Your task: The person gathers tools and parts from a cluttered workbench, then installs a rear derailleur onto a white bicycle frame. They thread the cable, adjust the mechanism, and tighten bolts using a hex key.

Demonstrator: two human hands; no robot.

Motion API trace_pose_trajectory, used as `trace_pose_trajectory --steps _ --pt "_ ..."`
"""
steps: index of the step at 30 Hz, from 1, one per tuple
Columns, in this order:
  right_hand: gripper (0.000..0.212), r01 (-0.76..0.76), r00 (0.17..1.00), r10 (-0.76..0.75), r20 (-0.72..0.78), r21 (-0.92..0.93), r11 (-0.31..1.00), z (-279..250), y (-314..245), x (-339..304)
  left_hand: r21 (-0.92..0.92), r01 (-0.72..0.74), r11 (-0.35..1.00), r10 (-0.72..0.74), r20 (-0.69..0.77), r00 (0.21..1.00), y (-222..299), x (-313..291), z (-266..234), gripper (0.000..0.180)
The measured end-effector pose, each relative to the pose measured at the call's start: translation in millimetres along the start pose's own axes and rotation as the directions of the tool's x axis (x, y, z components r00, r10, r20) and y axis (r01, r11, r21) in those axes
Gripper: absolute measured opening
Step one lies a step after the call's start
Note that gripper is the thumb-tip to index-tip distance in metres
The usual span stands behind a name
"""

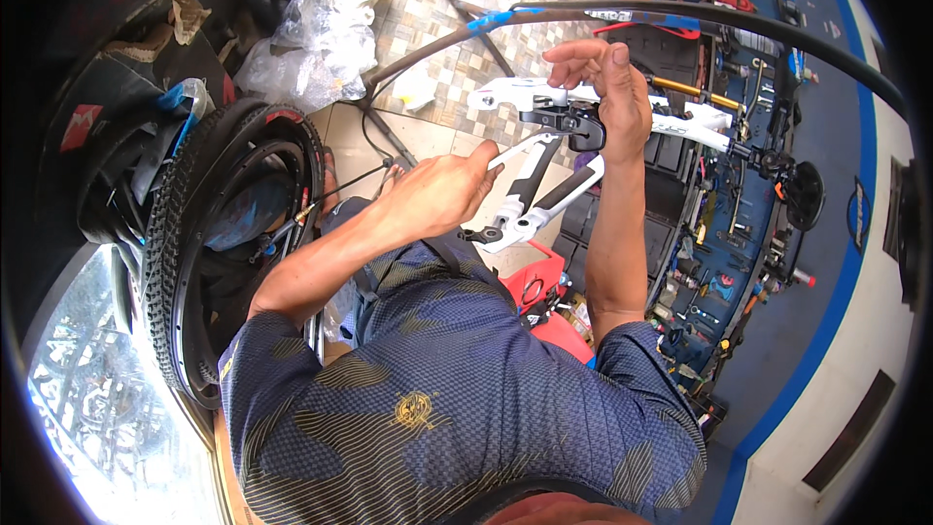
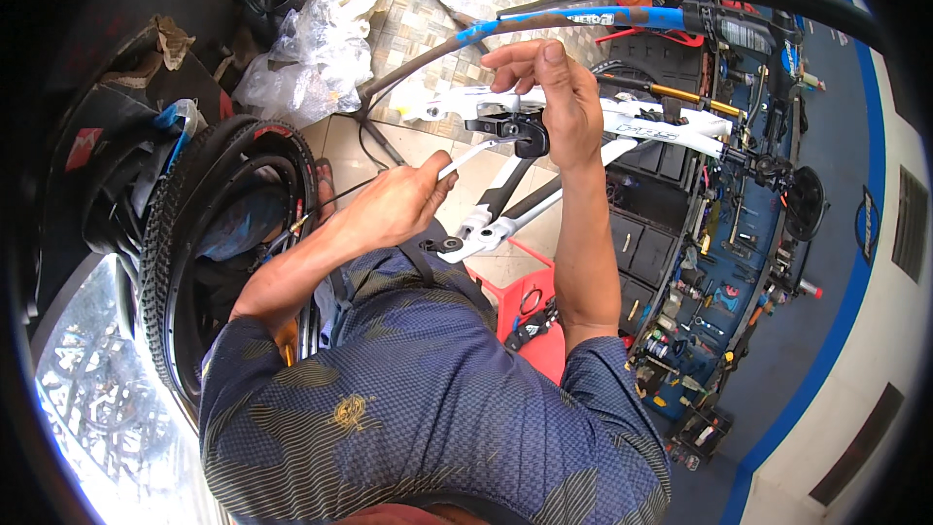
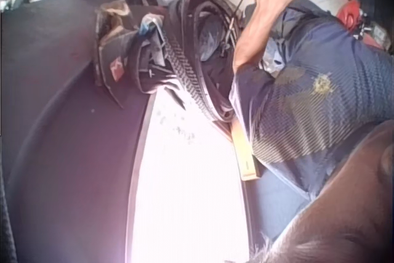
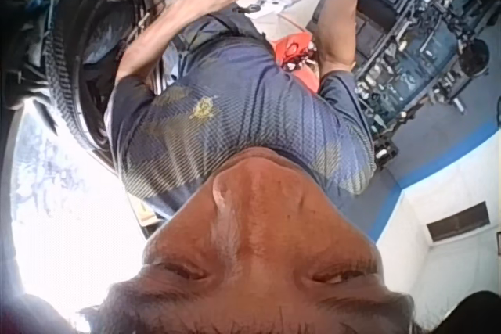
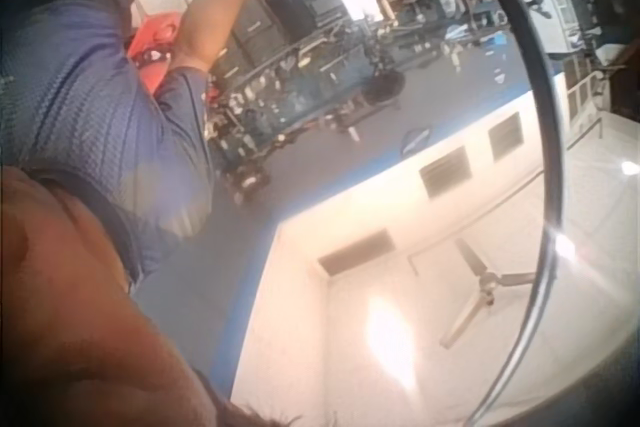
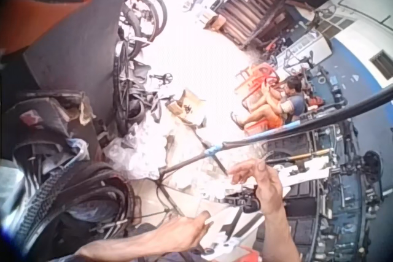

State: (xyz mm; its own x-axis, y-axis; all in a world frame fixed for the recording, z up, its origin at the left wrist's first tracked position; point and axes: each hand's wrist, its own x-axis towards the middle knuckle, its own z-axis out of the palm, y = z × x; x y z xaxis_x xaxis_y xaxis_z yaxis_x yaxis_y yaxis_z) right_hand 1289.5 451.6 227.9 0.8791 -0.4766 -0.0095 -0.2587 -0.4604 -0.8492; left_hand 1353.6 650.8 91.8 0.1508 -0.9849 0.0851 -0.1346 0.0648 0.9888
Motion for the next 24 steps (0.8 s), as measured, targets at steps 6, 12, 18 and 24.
trace_pose_trajectory --steps 6,12,18,24 --pt "0.066 -0.017 0.999 0.018 -0.037 0.03 0.999 1.5 -0.1 -1.3 -0.052 0.03 0.998 -0.031 -0.026 0.999 4.2 -3.6 8.4 0.019" --pt "0.065 -0.022 0.999 0.022 -0.039 -0.002 1.0 0.5 -0.4 -0.7 0.065 -0.002 0.998 0.002 -0.001 1.0 -1.1 1.3 -5.7 0.02" --pt "0.072 -0.066 0.998 0.067 0.012 -0.054 0.996 -4.5 -0.8 -1.1 0.184 -0.013 0.983 -0.001 0.076 0.997 -4.8 9.3 -26.8 0.022" --pt "0.064 -0.049 0.998 0.051 -0.026 0.058 0.997 -1.4 3.9 -0.2 0.191 -0.124 0.974 0.122 0.021 0.992 -13.3 12.6 -30.7 0.018"
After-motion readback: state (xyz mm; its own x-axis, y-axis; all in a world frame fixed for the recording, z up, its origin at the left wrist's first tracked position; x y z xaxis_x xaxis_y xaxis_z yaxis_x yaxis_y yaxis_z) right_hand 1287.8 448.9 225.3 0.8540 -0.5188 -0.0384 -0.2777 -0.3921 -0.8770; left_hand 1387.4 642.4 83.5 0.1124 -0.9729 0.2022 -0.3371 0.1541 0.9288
